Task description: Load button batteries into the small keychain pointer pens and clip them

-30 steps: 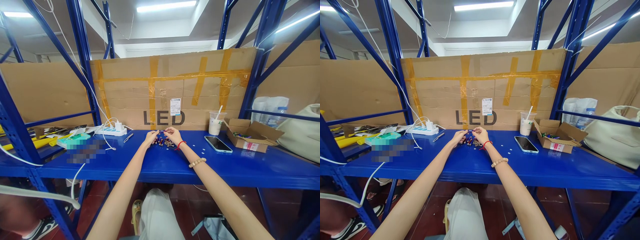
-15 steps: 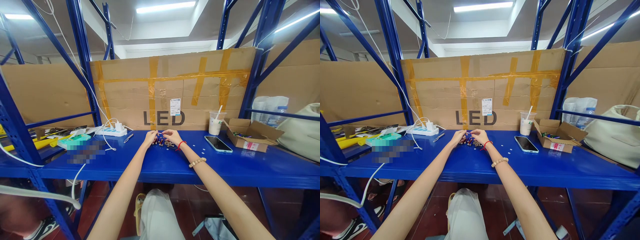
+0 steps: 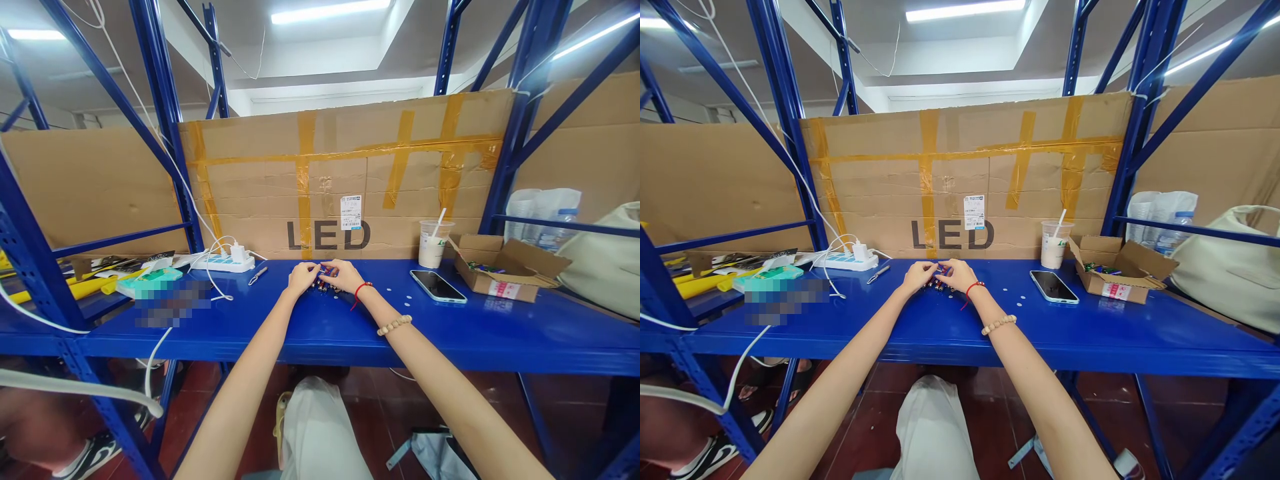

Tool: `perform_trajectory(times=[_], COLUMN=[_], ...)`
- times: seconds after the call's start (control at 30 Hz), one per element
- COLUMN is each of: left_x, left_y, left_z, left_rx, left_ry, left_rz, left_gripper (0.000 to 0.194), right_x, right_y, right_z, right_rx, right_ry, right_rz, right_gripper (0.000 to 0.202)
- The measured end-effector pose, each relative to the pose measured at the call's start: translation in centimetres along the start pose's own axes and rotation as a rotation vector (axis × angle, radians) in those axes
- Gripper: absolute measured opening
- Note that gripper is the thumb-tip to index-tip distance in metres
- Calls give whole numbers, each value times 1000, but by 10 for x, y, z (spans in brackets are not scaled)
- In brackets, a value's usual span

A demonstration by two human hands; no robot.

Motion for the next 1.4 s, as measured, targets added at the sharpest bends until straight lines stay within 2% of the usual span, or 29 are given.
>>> perform_trajectory(times=[0.33, 0.53, 0.8, 1.1, 1.4], left_x=[4, 2, 0, -3, -2], left_y=[3, 2, -1, -4, -1], left_z=[3, 2, -1, -5, -3], left_rx=[63, 38, 5, -8, 21], left_ry=[17, -3, -12, 34, 47], left_rz=[54, 85, 126, 188, 172], left_gripper=[40, 35, 27, 26, 29], right_x=[2, 0, -3, -3, -2], right_y=[-3, -1, 3, 12, 11], right_z=[2, 1, -2, -5, -4], right_rx=[36, 44, 51, 14, 11], right_ry=[37, 80, 77, 256, 231], right_rz=[-69, -87, -133, -345, -326], right_gripper=[26, 25, 27, 30, 28])
Point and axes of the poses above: each hand's wrist, its own z-axis towards the middle knuckle, its own x-axis out of the palm, y = z × x, the point moved 3 cm from there along z, towards the middle knuckle, and after that the axes turned 3 degrees about z, right-handed, at the moved point
